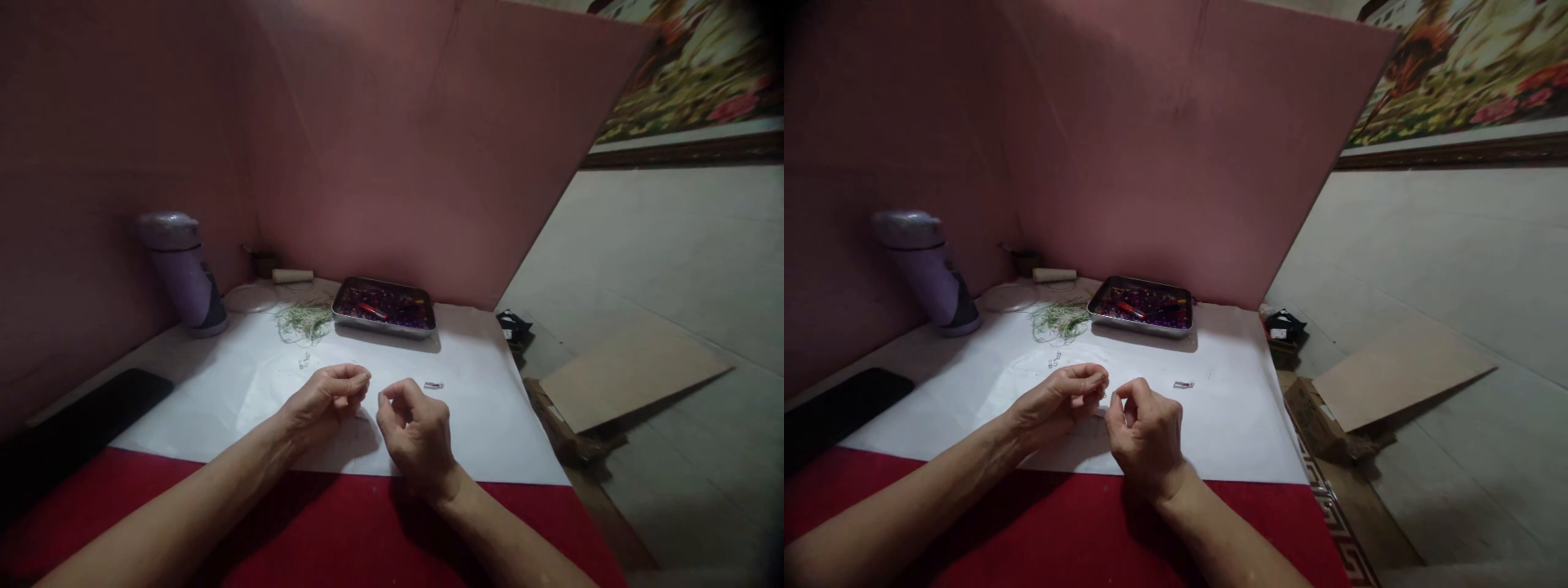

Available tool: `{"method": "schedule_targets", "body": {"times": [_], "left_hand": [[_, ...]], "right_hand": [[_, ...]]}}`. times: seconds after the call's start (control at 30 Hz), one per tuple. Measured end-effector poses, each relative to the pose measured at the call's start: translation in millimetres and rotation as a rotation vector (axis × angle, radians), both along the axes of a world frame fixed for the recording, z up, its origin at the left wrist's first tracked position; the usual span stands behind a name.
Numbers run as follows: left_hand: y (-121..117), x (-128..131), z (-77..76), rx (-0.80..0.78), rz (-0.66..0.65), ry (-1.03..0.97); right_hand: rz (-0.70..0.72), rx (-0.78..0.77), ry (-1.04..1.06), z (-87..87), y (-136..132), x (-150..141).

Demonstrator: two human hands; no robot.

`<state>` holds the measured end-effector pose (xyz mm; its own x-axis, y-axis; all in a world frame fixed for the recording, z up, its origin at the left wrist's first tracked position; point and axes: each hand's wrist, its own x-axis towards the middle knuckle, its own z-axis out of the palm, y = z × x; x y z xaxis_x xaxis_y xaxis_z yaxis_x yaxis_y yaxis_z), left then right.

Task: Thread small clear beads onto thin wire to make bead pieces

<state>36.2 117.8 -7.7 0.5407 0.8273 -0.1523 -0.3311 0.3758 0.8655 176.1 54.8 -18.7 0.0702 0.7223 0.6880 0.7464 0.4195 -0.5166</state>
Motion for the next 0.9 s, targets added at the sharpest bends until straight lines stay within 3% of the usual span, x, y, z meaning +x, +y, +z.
{"method": "schedule_targets", "body": {"times": [0.9], "left_hand": [[0.5, 0.4, -3.3, 0.009, -0.027, -0.001]], "right_hand": [[0.001, -0.013, -0.011, -1.8, 0.0, 0.0]]}}
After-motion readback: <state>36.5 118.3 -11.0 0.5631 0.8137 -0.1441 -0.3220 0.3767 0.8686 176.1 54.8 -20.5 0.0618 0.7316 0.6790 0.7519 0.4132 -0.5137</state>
